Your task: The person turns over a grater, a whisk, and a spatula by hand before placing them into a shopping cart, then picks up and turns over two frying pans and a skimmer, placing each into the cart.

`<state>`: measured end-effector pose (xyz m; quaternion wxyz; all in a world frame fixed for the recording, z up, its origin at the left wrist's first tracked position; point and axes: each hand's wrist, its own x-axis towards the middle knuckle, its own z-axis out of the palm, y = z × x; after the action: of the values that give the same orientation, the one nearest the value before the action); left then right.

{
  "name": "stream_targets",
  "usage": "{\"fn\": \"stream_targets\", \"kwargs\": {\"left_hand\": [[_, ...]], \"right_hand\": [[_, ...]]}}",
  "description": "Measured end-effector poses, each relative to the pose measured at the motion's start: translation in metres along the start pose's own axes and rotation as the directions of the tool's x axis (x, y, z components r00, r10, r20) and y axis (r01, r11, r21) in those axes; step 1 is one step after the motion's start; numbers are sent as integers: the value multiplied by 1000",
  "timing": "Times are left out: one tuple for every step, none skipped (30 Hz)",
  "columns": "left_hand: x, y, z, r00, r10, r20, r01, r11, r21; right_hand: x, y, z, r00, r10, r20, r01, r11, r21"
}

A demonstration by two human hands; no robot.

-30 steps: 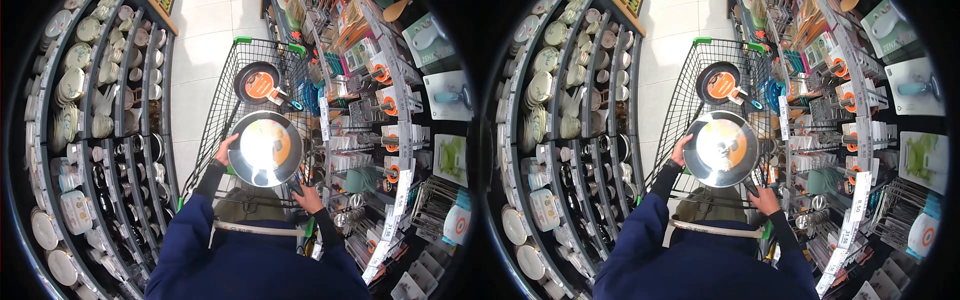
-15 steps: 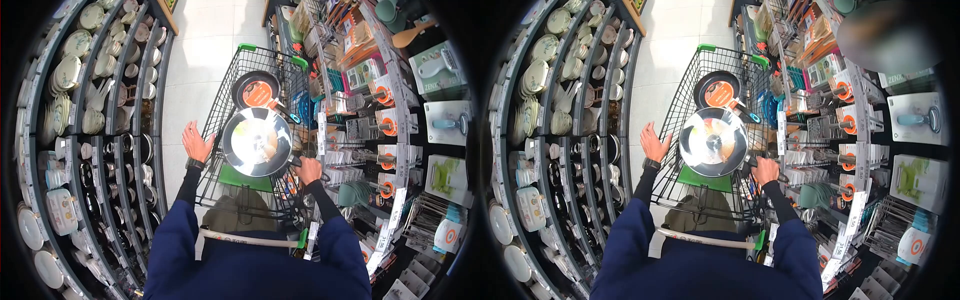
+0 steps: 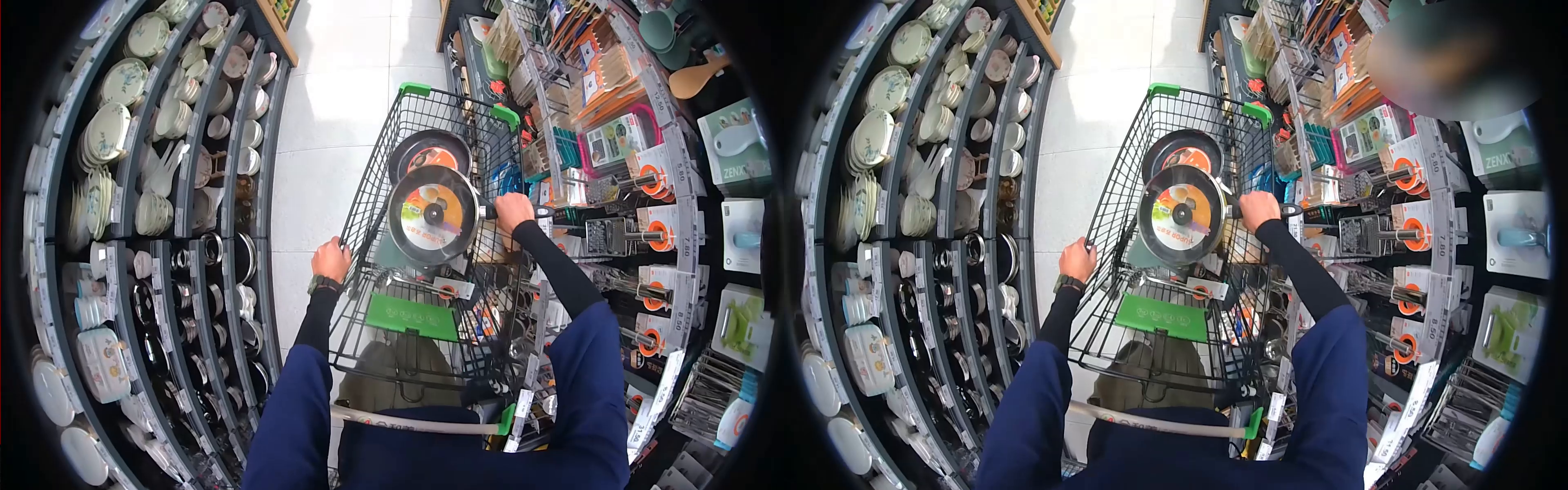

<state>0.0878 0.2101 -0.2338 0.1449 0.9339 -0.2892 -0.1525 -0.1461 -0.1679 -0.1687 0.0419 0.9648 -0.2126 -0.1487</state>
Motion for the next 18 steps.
{"fn": "stream_targets", "kwargs": {"left_hand": [[0,2,-1,1000,-7,6,7,1000,-8],[0,4,-4,1000,-16,16,16,1000,-18],[0,6,-5,999,-26,20,26,1000,-12],[0,7,-5,999,-35,26,35,999,-5],[0,6,-4,1000,-25,19,25,1000,9],[1,5,-2,999,-23,22,23,1000,9],[2,3,0,999,-26,40,26,1000,10],[3,2,1,998,-29,56,29,1000,13],[3,0,2,998,-23,60,23,1000,2],[3,-1,3,998,-17,64,17,1000,-10],[4,-1,5,999,-4,39,4,1000,-8],[4,-3,7,1000,7,13,-7,1000,-4],[5,-2,8,1000,3,-10,-3,1000,17],[5,-3,9,1000,10,-19,-10,1000,22],[5,-4,11,1000,4,-13,-4,1000,12],[6,-4,9,1000,-1,-8,1,1000,1],[6,-4,6,1000,-7,-7,7,1000,5],[6,-2,4,1000,-19,21,20,1000,-11]], "right_hand": [[12,4,2,1000,-17,3,17,1000,-14],[22,5,2,999,-35,11,36,999,-29],[33,8,2,999,-46,10,46,998,-37],[43,9,-1,998,-56,11,56,997,-44],[53,13,-1,996,-80,-26,79,997,-18],[64,14,-1,996,-81,-26,80,995,-54],[74,16,-1,996,-82,-22,81,995,-51],[84,18,0,996,-84,-19,83,996,-46],[94,18,0,997,-79,-22,78,996,-42],[103,19,1,997,-77,-25,75,995,-58],[111,20,3,997,-77,-28,75,994,-74],[118,23,4,996,-78,-31,76,995,-69],[124,26,4,997,-74,-35,71,994,-82],[130,28,5,997,-72,-36,68,993,-95],[137,31,9,998,-52,-31,48,992,-113],[141,34,8,999,-53,-11,52,993,-102],[146,38,12,998,-58,-5,58,994,-96],[151,43,13,998,-62,1,62,994,-95]]}}
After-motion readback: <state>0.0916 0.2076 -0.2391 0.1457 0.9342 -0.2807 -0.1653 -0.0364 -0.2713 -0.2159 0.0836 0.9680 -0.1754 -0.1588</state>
